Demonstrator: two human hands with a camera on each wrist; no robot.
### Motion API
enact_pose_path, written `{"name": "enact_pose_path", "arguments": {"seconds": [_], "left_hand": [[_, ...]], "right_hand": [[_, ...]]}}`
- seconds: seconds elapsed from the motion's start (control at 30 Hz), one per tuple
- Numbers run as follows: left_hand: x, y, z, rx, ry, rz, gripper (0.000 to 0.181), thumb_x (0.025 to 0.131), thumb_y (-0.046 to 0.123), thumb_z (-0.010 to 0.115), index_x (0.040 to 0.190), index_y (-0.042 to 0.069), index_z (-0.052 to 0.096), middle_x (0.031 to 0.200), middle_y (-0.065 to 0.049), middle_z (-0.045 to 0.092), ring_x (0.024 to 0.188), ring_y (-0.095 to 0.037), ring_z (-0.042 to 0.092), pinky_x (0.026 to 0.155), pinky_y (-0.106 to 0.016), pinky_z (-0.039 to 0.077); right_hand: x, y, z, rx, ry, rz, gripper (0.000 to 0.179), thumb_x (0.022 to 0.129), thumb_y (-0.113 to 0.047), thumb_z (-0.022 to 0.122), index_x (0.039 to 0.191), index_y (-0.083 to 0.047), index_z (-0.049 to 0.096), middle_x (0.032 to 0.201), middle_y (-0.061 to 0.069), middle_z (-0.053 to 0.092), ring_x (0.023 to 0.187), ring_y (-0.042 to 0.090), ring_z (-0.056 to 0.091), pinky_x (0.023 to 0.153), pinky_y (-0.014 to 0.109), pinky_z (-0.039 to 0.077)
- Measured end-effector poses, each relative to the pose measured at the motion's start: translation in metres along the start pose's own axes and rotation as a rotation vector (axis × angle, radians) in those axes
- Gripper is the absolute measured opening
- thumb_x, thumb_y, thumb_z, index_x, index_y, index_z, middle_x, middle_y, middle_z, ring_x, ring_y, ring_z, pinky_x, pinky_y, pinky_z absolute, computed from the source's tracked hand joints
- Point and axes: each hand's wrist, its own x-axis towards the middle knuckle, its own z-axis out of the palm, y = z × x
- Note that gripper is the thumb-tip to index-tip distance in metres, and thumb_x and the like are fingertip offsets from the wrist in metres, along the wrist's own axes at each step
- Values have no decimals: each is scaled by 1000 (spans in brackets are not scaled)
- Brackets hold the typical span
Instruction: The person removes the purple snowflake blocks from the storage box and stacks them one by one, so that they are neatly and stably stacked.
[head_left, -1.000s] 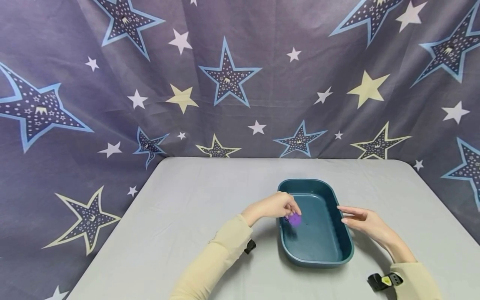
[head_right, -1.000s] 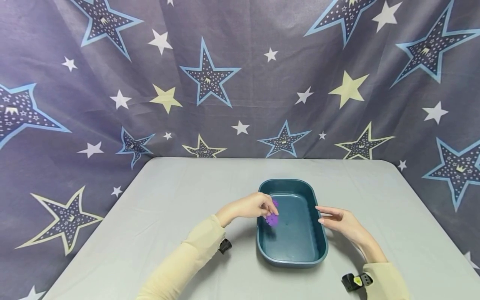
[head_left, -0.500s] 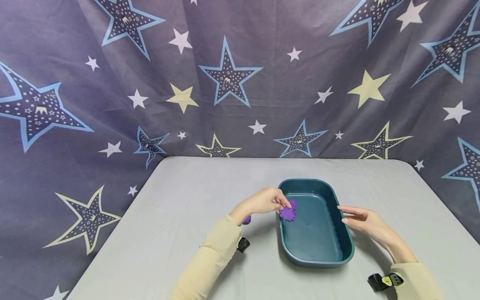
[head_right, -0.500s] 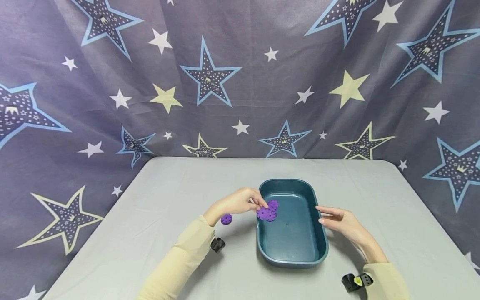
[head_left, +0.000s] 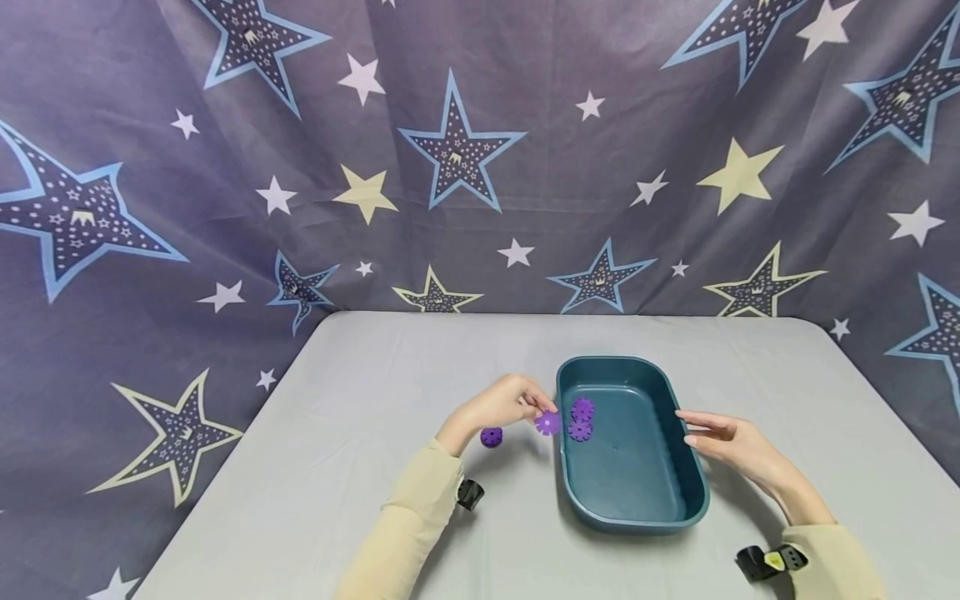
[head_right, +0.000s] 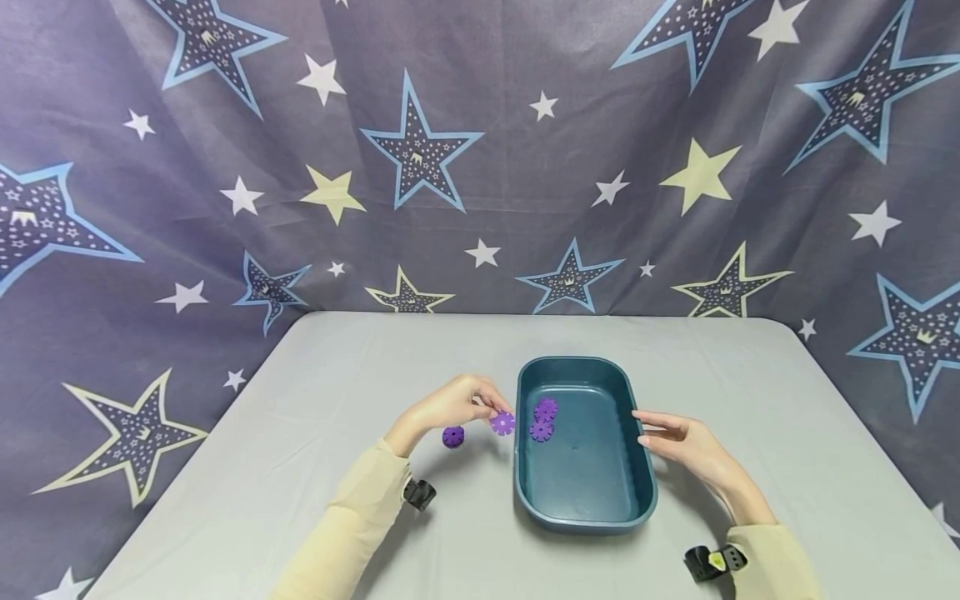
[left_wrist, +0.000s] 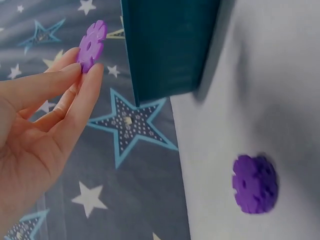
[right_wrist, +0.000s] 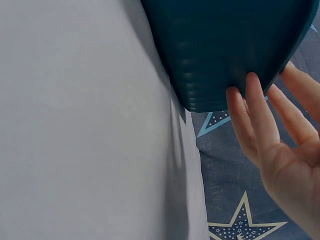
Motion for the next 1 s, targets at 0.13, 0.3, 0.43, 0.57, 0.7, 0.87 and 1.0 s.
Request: {"name": "enact_pose_path", "arguments": {"seconds": [0.13,0.3,0.43,0.57,0.7,0.87,1.0], "left_hand": [[-7,-8,-3,-49,13,-36,21,77,-10,54,92,-2,67,89,-12,65,74,-13,60,66,-18,48],[-14,-19,-6,-28,29,-63,22,76,-11,53,91,-3,67,89,-12,65,74,-12,59,65,-18,48],[-20,-26,-9,-18,35,-100,23,75,-12,53,90,-3,67,86,-12,66,72,-13,60,64,-18,47],[-24,-33,-10,-32,40,-141,23,73,-13,53,90,-4,67,83,-13,67,68,-13,59,61,-19,47],[-28,-40,-11,-36,48,-180,22,74,-13,54,90,-5,66,82,-13,67,67,-14,61,61,-19,48],[-31,-48,-11,-46,49,-219,21,74,-13,54,90,-6,65,83,-14,66,70,-17,62,62,-20,49],[-33,-52,-11,-59,55,-241,20,74,-14,54,89,-7,65,83,-15,66,69,-16,61,62,-23,50]], "right_hand": [[0,0,0,3,-1,0,49,83,-22,61,123,3,48,110,-14,57,94,-7,52,76,14,43],[1,0,0,5,0,2,49,83,-23,61,123,3,48,110,-14,57,95,-7,52,76,14,43],[1,0,0,3,1,-2,49,83,-23,61,123,3,49,111,-13,57,95,-7,51,76,13,43],[2,1,0,17,-7,-13,49,83,-22,61,123,4,48,111,-11,58,95,-6,52,76,14,43],[2,2,-1,32,-12,-23,49,83,-21,61,123,4,48,112,-9,58,96,-5,52,77,14,43],[1,3,-1,21,-5,-17,48,83,-21,61,123,4,48,111,-10,58,96,-7,51,77,13,42],[1,2,-1,18,-3,-10,49,83,-22,61,123,4,48,111,-11,58,96,-7,51,77,13,42]]}}
